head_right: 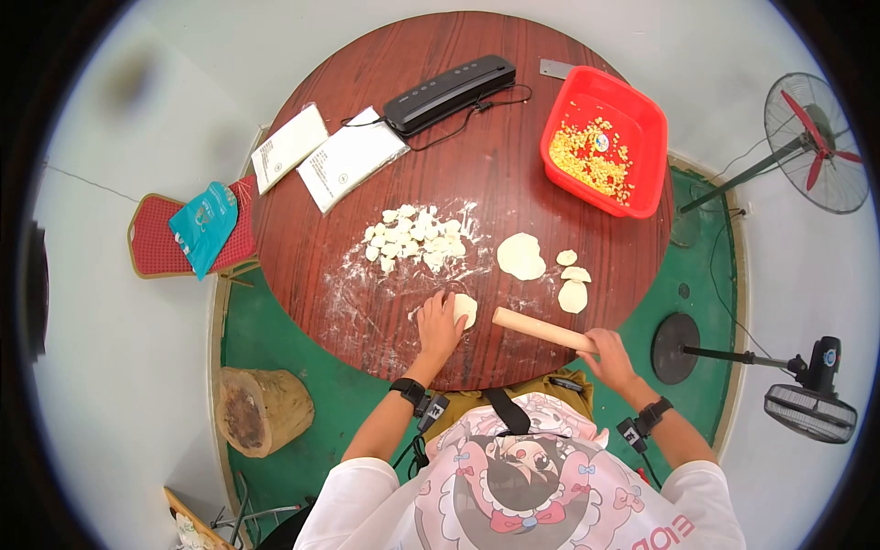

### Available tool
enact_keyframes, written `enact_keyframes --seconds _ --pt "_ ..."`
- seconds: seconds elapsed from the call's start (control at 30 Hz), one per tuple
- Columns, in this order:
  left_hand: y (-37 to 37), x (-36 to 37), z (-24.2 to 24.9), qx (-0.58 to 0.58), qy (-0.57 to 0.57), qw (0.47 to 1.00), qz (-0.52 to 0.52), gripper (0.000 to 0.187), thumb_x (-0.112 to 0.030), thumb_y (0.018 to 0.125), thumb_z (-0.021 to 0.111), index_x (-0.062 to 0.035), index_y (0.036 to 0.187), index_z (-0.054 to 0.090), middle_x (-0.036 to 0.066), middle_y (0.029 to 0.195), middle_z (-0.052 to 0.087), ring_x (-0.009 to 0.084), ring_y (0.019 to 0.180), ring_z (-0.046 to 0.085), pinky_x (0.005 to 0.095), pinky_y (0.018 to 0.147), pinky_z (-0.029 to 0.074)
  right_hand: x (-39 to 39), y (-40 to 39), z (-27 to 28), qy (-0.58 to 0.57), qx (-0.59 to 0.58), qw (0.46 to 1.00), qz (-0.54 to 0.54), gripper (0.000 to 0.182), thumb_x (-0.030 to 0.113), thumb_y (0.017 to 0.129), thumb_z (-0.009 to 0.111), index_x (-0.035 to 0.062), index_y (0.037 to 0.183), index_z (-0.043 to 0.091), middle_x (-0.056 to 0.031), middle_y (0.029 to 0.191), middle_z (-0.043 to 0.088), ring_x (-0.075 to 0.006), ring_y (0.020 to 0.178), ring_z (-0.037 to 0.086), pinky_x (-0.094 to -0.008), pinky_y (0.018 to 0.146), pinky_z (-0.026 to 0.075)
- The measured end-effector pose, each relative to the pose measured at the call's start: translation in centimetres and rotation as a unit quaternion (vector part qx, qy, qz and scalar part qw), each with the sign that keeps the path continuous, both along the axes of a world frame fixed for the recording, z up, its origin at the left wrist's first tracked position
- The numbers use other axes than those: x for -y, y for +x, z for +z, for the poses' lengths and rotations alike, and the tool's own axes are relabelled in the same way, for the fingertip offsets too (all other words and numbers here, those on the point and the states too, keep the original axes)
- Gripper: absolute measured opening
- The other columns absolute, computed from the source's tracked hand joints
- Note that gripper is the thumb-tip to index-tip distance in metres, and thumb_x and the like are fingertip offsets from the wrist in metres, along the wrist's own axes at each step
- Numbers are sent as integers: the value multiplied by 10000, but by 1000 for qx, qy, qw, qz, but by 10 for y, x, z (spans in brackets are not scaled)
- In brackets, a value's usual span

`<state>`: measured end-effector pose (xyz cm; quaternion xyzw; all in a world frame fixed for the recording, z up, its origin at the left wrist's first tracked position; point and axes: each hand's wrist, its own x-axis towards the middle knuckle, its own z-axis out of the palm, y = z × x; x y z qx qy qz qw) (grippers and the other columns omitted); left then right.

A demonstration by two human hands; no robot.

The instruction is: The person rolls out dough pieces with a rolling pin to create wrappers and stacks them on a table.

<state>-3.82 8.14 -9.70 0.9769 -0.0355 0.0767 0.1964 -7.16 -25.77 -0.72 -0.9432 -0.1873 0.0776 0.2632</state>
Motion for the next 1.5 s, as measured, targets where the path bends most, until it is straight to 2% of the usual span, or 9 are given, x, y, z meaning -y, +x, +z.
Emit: enact_keyframes --seconds 0.17,0.47,0.93,1.07,1.2,1.27,1.3,1.4,1.5 --pt "11 6 8 -178 -101 978 32 370 -184 712 691 -68 1026 532 114 1122 513 291 1035 467 432 904 335 -4 -2 1 7 4 1000 -6 382 143 747 689 37 1051 484 -137 1007 539 -349 932 490 -416 814 400" --pt "10 -1 -22 -150 -356 911 146 359 -84 696 671 -32 1008 502 97 695 598 275 655 603 385 624 476 -5 -7 -5 14 6 1000 -7 384 133 747 684 36 1055 476 -140 1003 537 -349 925 488 -414 809 398" --pt "-6 -20 -19 -84 -399 891 197 307 8 749 613 -8 1039 511 69 752 604 141 598 599 262 516 489 -17 -4 1 11 11 1000 -10 366 132 749 678 36 1040 479 -143 991 538 -351 907 492 -411 795 396" --pt "-22 -38 5 -275 -546 739 283 324 -47 777 606 2 1074 486 128 800 637 183 603 654 256 438 515 -38 10 -2 22 -5 999 29 354 142 748 677 40 1025 481 -140 997 534 -340 921 494 -410 811 382" --pt "-23 -53 14 -315 -452 788 276 248 -137 848 553 11 1043 517 126 846 637 186 626 650 277 456 497 -78 28 -24 -2 24 995 102 364 201 760 660 43 1032 478 -123 1039 517 -303 969 496 -422 891 351" --pt "-23 -49 21 -90 -412 868 262 245 -190 893 523 -4 1052 530 148 1028 594 206 892 624 356 686 509 -103 34 -39 -20 52 989 134 366 217 762 654 45 1033 477 -115 1055 510 -289 997 490 -434 922 335" --pt "-23 -49 15 -89 -383 890 233 327 -248 913 480 -7 1133 512 191 1189 513 280 1108 509 407 874 422 -115 37 -45 -38 79 983 162 369 233 765 648 47 1034 477 -107 1070 504 -274 1026 485 -445 954 320" --pt "-23 -45 3 -37 -94 989 109 397 -273 916 448 -10 1213 471 223 1295 420 364 1212 392 464 975 327 -144 44 -58 -72 103 973 194 382 235 755 656 48 1037 479 -96 1078 498 -257 1070 466 -469 993 292" --pt "-22 -42 -2 -100 -53 989 93 526 -332 911 422 -29 1337 359 239 1403 272 415 1314 195 537 1047 163 -158 44 -67 -119 115 973 162 391 255 784 619 65 1093 472 -123 1175 467 -287 1170 411 -504 1012 251"
